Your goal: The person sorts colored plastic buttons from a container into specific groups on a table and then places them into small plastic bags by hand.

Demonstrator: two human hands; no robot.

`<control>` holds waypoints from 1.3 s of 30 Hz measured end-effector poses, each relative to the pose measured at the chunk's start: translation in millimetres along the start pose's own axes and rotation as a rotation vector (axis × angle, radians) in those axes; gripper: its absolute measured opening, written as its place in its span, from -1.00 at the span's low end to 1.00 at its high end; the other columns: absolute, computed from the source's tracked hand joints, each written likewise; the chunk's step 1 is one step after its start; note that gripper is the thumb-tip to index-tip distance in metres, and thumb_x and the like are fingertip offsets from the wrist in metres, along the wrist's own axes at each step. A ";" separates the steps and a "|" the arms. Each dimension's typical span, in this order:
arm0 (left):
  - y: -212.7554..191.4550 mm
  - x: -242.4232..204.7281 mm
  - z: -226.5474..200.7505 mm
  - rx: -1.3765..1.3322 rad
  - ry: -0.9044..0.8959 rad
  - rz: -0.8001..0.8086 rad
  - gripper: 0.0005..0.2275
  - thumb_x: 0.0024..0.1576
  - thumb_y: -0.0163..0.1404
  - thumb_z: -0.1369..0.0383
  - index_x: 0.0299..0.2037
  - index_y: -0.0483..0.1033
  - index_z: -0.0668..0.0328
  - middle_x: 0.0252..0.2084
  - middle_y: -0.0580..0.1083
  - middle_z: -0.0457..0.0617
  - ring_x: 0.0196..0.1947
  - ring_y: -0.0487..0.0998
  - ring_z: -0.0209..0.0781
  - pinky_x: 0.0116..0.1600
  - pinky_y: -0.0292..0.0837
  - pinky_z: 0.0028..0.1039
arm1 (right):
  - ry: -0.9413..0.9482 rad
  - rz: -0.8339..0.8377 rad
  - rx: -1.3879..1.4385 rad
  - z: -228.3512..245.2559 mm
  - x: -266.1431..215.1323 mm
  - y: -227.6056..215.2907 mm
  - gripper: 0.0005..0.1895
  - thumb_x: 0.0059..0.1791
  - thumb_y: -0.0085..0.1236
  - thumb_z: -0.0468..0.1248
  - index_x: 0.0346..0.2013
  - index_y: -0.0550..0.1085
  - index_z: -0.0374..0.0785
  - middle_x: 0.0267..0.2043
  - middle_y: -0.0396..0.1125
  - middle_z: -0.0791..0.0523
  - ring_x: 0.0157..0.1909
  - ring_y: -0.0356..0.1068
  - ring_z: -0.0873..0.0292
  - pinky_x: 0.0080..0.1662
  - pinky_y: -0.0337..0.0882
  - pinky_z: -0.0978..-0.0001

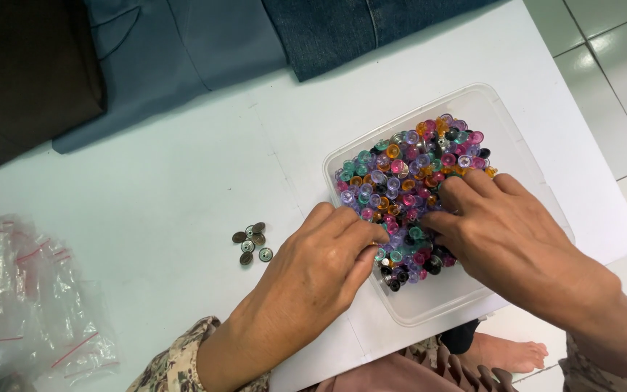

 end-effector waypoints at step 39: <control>3.9 -2.0 -15.1 0.263 0.056 -0.190 -0.83 0.15 0.22 0.36 -0.14 0.53 0.16 -0.28 0.43 -0.07 -0.26 0.36 -0.03 -0.19 0.18 -0.26 | -0.310 -0.167 0.651 8.0 -9.1 -57.3 -0.83 -0.01 0.16 -0.16 -0.20 0.62 -0.09 -0.26 0.39 0.15 -0.24 0.44 0.14 -0.15 0.42 0.27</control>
Point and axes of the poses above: each hand's wrist, its own x-axis towards the middle knuckle, its own y-axis out of the palm, z = x × y, the point moved 10 cm from there along x, towards the middle knuckle
